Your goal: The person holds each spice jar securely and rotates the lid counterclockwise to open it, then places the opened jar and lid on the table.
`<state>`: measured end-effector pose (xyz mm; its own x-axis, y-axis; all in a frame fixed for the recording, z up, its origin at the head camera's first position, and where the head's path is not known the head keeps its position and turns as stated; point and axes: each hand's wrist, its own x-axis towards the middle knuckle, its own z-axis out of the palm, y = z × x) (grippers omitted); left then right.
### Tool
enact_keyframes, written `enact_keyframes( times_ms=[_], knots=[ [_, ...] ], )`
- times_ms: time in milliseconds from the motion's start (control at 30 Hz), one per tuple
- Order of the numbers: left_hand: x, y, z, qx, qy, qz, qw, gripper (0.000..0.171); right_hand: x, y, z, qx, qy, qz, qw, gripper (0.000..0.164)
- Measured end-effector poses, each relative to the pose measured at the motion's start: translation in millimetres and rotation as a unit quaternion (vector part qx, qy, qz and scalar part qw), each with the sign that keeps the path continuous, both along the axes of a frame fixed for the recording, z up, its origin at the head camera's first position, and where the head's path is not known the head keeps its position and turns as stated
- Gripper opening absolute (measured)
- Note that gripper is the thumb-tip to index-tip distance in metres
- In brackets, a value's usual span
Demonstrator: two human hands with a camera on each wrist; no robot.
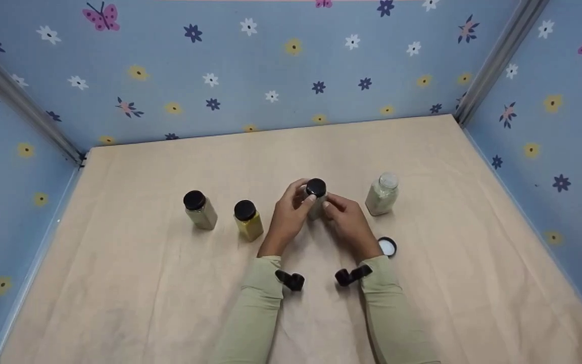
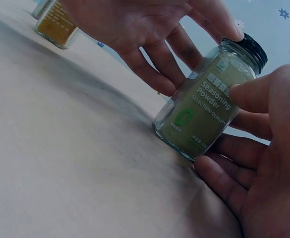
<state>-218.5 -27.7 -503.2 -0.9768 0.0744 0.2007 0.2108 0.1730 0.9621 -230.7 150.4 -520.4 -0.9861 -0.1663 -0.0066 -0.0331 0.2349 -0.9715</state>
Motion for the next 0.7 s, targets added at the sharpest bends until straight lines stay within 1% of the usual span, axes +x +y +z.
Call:
enact_keyframes(
  times_ms=[167,300,433,533,700],
  knots=[
    [-1.3,0.1,-0.6,-0.008,-0.003,-0.005,1.0000,0.048,-0.2,0.1,-0.4,0.002,-0.006,0.000,1.000,0.040],
    [-2.2,-0.1,2.4,-0.022,-0.008,-0.012,0.9997,0.052,-0.8,0.5,0.2,0.002,-0.009,-0.001,1.000,0.040],
    [-2.6,0.6,5.7,-0.036,-0.010,-0.016,0.9992,0.052,-0.3,1.0,0.3,-0.004,-0.010,0.001,1.000,0.040],
    [-2.7,1.6,6.2,-0.037,-0.010,-0.011,0.9992,0.050,-0.1,0.9,-0.1,-0.004,-0.004,0.002,1.000,0.040],
    [-1.7,2.6,6.0,-0.027,-0.008,-0.003,0.9996,0.048,0.1,0.4,-0.7,-0.004,0.004,0.001,1.000,0.038]
  ],
)
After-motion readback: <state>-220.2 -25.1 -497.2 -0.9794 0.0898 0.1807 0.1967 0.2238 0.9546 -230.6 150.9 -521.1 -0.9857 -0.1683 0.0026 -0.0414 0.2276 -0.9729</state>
